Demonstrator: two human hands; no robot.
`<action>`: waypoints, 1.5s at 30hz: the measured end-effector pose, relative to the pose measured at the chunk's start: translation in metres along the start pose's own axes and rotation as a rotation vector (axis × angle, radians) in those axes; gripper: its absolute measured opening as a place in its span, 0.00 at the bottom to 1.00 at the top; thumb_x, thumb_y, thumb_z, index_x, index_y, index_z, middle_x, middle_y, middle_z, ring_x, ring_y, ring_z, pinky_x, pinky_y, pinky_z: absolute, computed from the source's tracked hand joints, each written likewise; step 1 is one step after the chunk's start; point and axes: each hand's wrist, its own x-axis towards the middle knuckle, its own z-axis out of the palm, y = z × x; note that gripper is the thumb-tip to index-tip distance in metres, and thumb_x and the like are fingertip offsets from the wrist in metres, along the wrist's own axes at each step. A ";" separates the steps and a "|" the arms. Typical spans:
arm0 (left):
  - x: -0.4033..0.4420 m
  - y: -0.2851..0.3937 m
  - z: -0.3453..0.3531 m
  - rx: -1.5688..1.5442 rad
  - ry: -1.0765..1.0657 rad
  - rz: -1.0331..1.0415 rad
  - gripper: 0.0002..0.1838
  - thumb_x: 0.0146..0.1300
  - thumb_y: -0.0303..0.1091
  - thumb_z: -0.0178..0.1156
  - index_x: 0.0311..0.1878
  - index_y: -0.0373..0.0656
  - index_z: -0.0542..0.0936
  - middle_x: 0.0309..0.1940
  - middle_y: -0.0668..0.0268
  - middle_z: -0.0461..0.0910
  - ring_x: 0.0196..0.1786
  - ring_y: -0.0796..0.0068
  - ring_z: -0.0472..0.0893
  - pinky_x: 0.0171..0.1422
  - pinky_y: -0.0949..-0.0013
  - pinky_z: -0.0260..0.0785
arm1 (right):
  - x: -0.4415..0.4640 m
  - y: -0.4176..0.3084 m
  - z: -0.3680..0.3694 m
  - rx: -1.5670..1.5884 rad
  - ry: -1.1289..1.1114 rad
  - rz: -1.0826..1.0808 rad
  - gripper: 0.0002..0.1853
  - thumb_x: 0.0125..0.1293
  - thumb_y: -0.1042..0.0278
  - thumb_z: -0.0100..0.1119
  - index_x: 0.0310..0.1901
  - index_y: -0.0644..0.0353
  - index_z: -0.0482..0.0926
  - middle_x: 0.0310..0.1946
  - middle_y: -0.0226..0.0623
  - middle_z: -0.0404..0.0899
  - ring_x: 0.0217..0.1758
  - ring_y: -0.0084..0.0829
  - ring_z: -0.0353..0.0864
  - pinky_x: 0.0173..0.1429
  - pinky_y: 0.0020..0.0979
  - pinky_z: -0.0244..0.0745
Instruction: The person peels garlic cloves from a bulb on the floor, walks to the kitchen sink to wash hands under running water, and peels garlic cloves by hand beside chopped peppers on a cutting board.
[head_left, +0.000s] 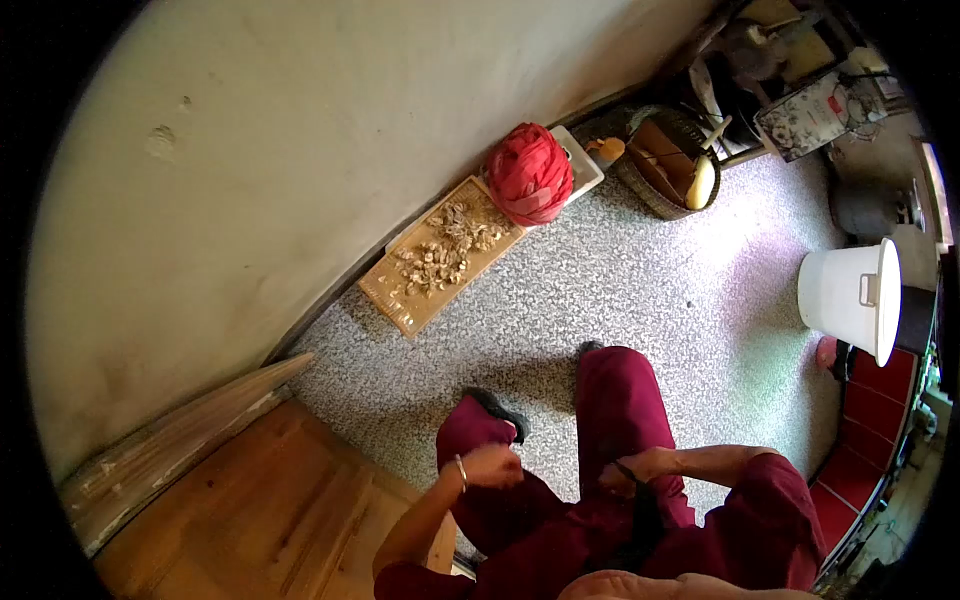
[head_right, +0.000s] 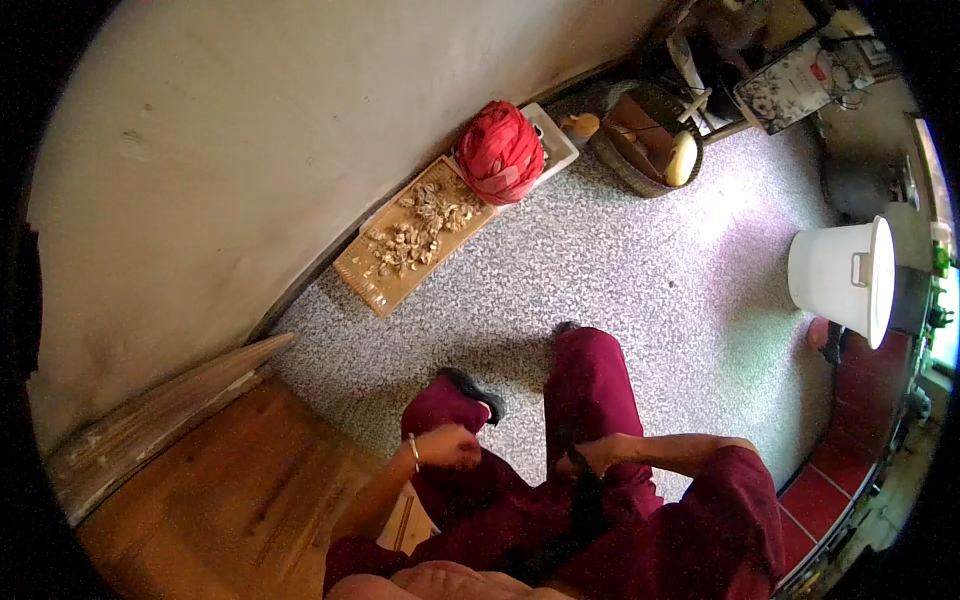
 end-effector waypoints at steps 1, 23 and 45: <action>0.004 0.002 0.003 -0.007 -0.004 0.011 0.09 0.47 0.37 0.57 0.22 0.41 0.77 0.25 0.53 0.77 0.31 0.55 0.77 0.35 0.59 0.68 | -0.019 -0.025 -0.017 -0.151 0.194 -0.287 0.15 0.51 0.57 0.60 0.33 0.60 0.74 0.26 0.41 0.74 0.32 0.32 0.73 0.34 0.33 0.68; 0.208 -0.267 -0.215 0.428 1.215 -0.211 0.08 0.48 0.29 0.62 0.34 0.46 0.79 0.29 0.65 0.75 0.33 0.63 0.75 0.39 0.63 0.66 | 0.025 0.079 -0.474 -0.456 1.266 -0.161 0.06 0.51 0.69 0.56 0.27 0.62 0.79 0.21 0.39 0.77 0.23 0.31 0.76 0.31 0.31 0.70; 0.211 -0.251 -0.227 0.401 1.126 -0.055 0.08 0.52 0.33 0.61 0.30 0.38 0.79 0.26 0.64 0.81 0.27 0.71 0.78 0.31 0.69 0.71 | 0.051 0.044 -0.527 -0.505 1.634 -0.032 0.21 0.50 0.60 0.60 0.47 0.53 0.75 0.32 0.45 0.79 0.37 0.40 0.79 0.41 0.38 0.73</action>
